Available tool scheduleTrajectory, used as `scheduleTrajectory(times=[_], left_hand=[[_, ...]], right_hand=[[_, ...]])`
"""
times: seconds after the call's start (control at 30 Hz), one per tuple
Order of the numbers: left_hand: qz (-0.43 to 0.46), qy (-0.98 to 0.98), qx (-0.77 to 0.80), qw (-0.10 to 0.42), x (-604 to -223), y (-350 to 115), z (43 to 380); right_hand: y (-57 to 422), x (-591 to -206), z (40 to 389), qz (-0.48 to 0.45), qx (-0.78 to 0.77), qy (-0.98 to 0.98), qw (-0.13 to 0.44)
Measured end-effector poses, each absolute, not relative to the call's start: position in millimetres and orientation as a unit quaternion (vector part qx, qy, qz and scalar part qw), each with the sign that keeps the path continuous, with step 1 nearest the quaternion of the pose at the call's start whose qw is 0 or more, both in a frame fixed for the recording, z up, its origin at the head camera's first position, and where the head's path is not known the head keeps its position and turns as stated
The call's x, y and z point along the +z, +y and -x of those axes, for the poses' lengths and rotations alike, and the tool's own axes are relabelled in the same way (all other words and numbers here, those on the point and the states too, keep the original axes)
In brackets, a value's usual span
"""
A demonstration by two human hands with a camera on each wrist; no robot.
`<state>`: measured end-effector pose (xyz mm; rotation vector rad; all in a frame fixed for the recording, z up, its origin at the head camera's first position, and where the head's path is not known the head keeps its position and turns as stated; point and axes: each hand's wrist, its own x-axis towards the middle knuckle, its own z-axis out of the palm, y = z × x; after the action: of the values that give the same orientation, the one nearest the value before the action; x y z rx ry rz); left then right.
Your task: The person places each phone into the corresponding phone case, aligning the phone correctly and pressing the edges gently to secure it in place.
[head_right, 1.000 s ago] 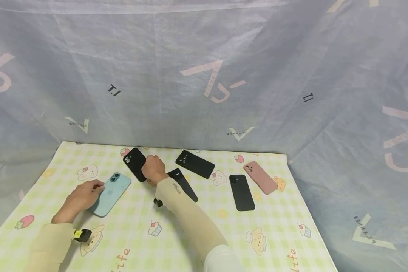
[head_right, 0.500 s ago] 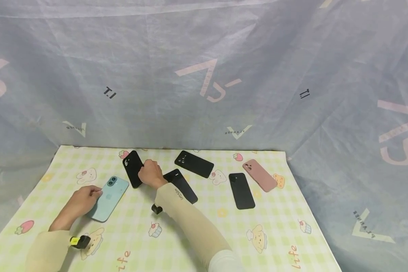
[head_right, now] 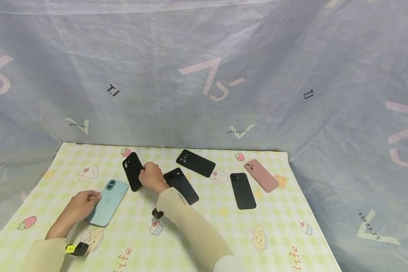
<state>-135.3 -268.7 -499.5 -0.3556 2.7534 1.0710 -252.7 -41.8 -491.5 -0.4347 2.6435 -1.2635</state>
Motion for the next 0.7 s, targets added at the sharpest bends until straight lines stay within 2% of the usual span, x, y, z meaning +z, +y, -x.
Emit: scheduleTrajectory(times=[0.3,0.7], left_hand=[[0.115,0.918,0.371,0.082,-502.1,-272.4,121.6],[0.139,0.900,0.403,0.092,-503.9,-274.3,111.5]], right_hand=[[-35.6,-496.4,232.5,0.131,-0.440,0.886,0.070],[-25.6,-502.2,205.0,0.114,-0.513,0.846,0.089]])
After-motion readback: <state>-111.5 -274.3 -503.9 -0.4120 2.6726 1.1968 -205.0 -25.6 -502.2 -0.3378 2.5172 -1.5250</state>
